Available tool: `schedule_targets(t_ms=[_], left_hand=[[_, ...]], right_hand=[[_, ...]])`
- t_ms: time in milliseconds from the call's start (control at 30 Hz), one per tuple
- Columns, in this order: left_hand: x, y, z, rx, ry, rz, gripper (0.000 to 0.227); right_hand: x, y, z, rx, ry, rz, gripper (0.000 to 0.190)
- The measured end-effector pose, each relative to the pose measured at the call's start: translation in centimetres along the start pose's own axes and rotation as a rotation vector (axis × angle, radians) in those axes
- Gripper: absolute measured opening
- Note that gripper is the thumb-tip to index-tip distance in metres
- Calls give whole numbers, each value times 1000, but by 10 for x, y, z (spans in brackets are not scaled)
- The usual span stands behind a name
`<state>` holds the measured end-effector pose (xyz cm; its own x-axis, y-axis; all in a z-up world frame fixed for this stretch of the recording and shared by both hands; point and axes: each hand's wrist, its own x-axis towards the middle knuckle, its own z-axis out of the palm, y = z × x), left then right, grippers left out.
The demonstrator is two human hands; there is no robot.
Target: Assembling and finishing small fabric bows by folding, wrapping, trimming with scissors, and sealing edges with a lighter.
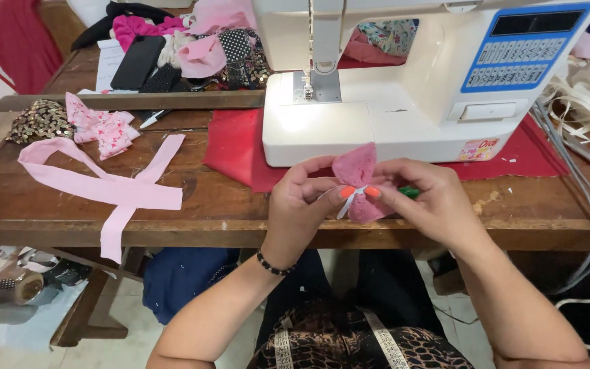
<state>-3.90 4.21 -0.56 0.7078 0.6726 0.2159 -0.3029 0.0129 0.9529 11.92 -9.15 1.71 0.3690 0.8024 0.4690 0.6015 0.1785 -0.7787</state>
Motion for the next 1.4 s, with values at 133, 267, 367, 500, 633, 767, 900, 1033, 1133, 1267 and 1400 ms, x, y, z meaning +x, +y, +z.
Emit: schedule_targets(t_ms=[133, 267, 367, 500, 633, 767, 900, 1033, 1133, 1267, 1400], left_hand=[[3, -18, -5, 44, 29, 62, 57], [-5, -21, 1, 126, 18, 124, 53], [-3, -37, -1, 18, -18, 139, 53], [-3, -41, 5, -61, -54, 135, 55], [-8, -28, 5, -81, -60, 147, 58], [-10, -13, -5, -35, -156, 62, 72], [-2, -7, -5, -6, -241, 63, 89], [7, -6, -5, 154, -88, 73, 38], [1, 9, 8, 69, 12, 71, 28], [-1, 9, 16, 48, 1, 69, 30], [-7, 16, 24, 60, 12, 72, 30]], right_hand=[[1, 12, 6, 15, 16, 77, 19], [0, 34, 10, 300, 8, 146, 12], [9, 3, 9, 475, -135, 167, 11], [13, 18, 2, 540, -220, 181, 11], [17, 33, -13, 395, -302, 156, 14], [30, 7, -33, 187, -398, 129, 18], [39, -25, -37, -26, -479, 118, 22], [39, -33, -35, -115, -405, 89, 29], [30, -27, -29, -140, -317, 106, 38], [20, -10, -19, -110, -212, 181, 24], [22, 0, -18, -111, -187, 142, 21]])
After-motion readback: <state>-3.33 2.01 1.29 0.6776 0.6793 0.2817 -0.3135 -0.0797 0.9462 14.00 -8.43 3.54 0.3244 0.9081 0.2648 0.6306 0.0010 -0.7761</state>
